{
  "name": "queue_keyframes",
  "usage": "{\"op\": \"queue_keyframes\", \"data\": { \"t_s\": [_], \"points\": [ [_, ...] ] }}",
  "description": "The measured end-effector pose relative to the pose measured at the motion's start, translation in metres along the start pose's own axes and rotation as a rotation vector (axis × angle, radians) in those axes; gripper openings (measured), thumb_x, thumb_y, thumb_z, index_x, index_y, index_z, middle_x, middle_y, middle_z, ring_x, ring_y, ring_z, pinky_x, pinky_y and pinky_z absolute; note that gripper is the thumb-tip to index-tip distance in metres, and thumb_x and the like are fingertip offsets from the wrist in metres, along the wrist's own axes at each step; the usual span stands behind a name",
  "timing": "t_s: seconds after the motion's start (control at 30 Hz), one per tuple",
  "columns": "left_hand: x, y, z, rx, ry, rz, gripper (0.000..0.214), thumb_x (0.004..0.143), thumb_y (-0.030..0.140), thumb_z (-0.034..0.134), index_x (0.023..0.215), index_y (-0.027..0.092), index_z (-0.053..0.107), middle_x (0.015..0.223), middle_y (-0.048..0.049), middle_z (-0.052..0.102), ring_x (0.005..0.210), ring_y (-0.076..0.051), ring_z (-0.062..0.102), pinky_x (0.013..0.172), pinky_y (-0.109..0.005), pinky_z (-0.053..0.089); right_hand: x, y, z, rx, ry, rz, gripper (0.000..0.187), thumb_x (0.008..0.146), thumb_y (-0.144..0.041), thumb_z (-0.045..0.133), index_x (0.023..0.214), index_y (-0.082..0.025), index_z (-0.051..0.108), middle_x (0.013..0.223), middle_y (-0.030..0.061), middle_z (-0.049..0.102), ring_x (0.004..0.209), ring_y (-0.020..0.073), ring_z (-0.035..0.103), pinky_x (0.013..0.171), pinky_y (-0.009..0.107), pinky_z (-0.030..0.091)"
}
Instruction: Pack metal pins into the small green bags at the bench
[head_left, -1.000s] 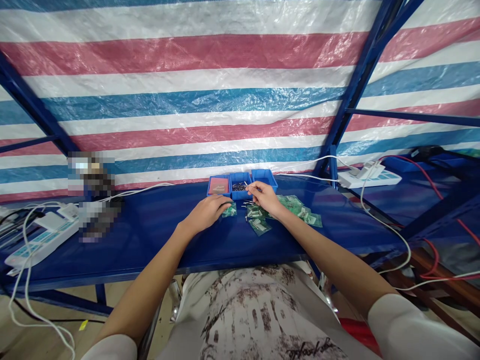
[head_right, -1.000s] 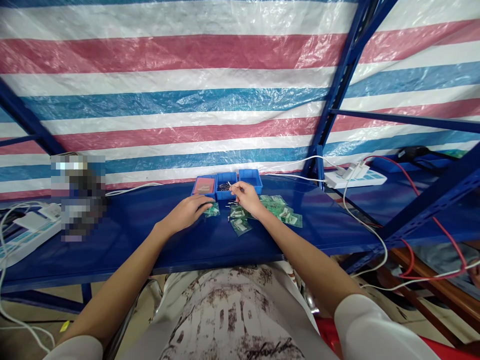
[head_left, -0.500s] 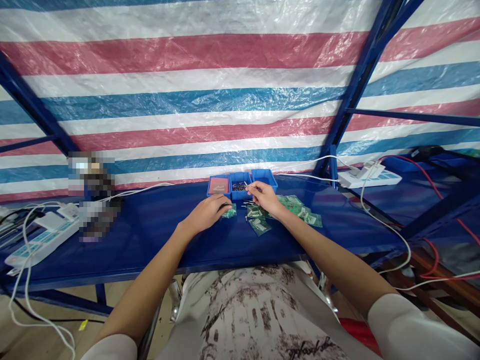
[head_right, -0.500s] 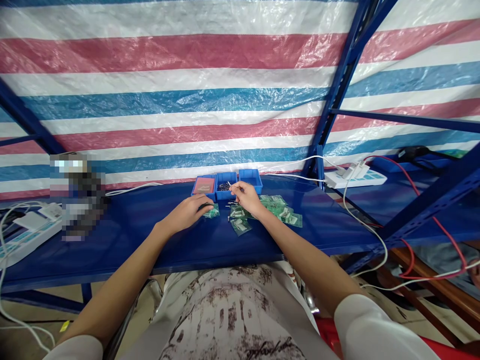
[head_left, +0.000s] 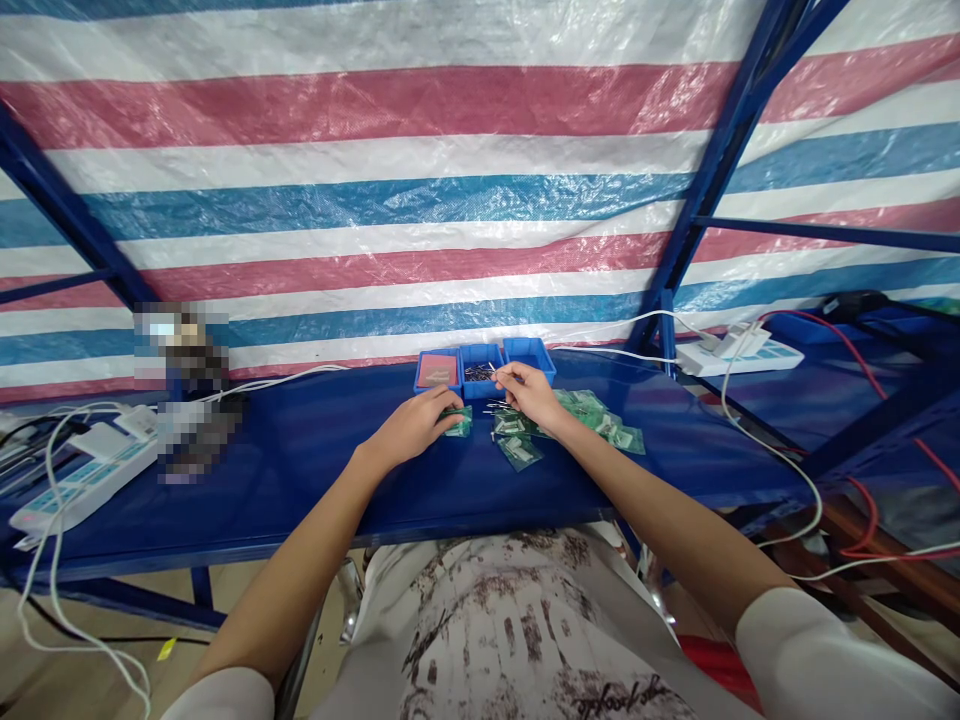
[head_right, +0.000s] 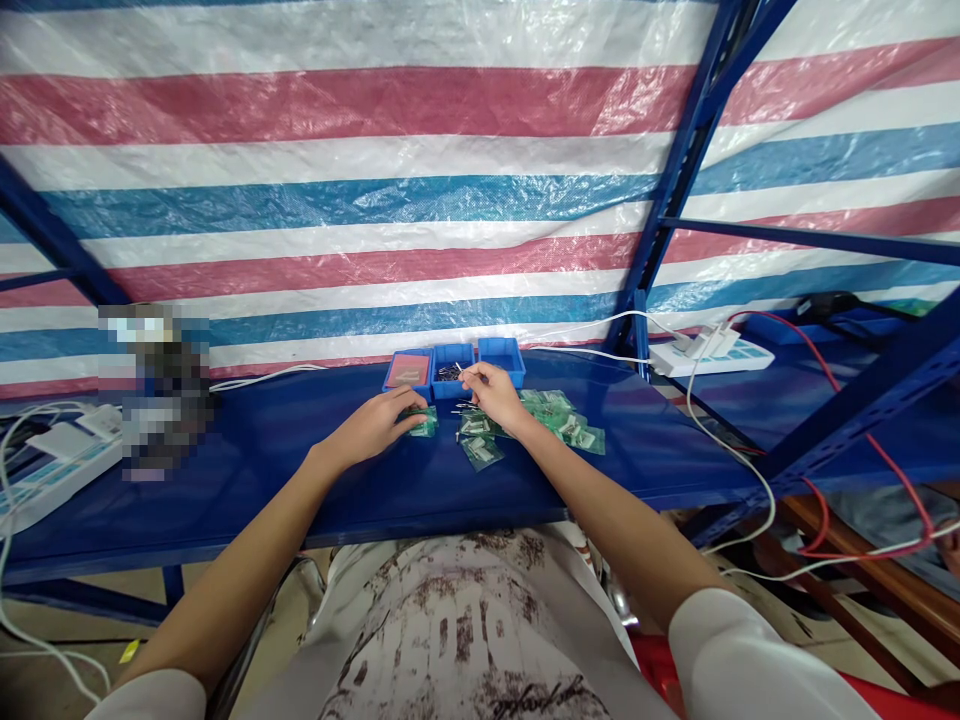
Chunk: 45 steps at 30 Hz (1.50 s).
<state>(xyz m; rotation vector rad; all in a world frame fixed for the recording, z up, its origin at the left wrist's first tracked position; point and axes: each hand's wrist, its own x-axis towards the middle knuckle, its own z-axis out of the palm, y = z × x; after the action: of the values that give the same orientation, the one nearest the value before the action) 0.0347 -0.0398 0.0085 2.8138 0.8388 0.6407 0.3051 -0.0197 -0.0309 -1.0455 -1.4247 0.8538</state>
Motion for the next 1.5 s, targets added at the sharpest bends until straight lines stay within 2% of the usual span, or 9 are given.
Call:
{"op": "queue_keyframes", "data": {
  "t_s": [0.17,0.37,0.53,0.73,1.1,1.5],
  "points": [
    [-0.0003,0.0023,-0.0011,-0.007,-0.008,-0.016,0.022,0.111,0.042,0.051,0.117,0.024,0.061,0.115,-0.0072,0.068,0.102,-0.026,0.067,0.089,-0.037,0.052,0.0001,0.0008,-0.0001,0.004,-0.003,-0.005,0.043,0.086,-0.064,0.073,0.09,-0.021,0.073,0.082,0.004,0.069,0.053,0.0123,0.053,0.042,0.024,0.037],
    [-0.0013,0.0022,-0.0007,-0.006,-0.046,-0.044,0.03,0.11,0.05,0.052,0.117,0.023,0.063,0.112,-0.0074,0.069,0.098,-0.025,0.067,0.087,-0.037,0.052,0.0,0.0005,0.0001,0.005,-0.004,0.002,0.045,0.085,-0.065,0.074,0.091,-0.021,0.073,0.082,0.0036,0.069,0.053,0.012,0.053,0.042,0.024,0.037],
    [-0.0014,-0.0015,0.0024,0.017,-0.057,-0.03,0.035,0.112,0.049,0.047,0.122,0.022,0.067,0.117,-0.0099,0.07,0.107,-0.027,0.069,0.096,-0.039,0.053,-0.0019,-0.0035,0.0,-0.006,-0.007,0.002,0.043,0.087,-0.064,0.073,0.089,-0.021,0.072,0.082,0.0039,0.069,0.053,0.0124,0.053,0.042,0.025,0.038],
    [-0.0015,-0.0039,0.0044,0.005,-0.036,-0.021,0.034,0.113,0.047,0.047,0.121,0.021,0.068,0.118,-0.0104,0.071,0.11,-0.027,0.069,0.098,-0.039,0.054,-0.0028,-0.0056,-0.0002,-0.018,-0.004,0.002,0.044,0.087,-0.065,0.072,0.09,-0.021,0.073,0.082,0.004,0.069,0.053,0.0128,0.053,0.043,0.025,0.039],
    [-0.003,-0.0013,0.0008,-0.011,-0.028,-0.015,0.031,0.114,0.039,0.044,0.137,0.027,0.06,0.135,-0.0084,0.07,0.123,-0.028,0.069,0.103,-0.041,0.054,-0.002,-0.0034,-0.0006,0.003,-0.025,0.002,0.047,0.086,-0.067,0.072,0.09,-0.021,0.073,0.078,0.0029,0.067,0.05,0.0115,0.05,0.042,0.025,0.038],
    [-0.0025,0.0039,-0.0012,-0.039,0.004,-0.064,0.018,0.111,0.034,0.046,0.126,0.026,0.052,0.113,-0.0089,0.071,0.098,-0.027,0.072,0.083,-0.036,0.053,-0.0014,-0.0024,0.0004,0.005,-0.01,0.013,0.041,0.086,-0.063,0.073,0.089,-0.022,0.073,0.08,0.0032,0.068,0.052,0.0123,0.052,0.042,0.025,0.037]
  ]
}}
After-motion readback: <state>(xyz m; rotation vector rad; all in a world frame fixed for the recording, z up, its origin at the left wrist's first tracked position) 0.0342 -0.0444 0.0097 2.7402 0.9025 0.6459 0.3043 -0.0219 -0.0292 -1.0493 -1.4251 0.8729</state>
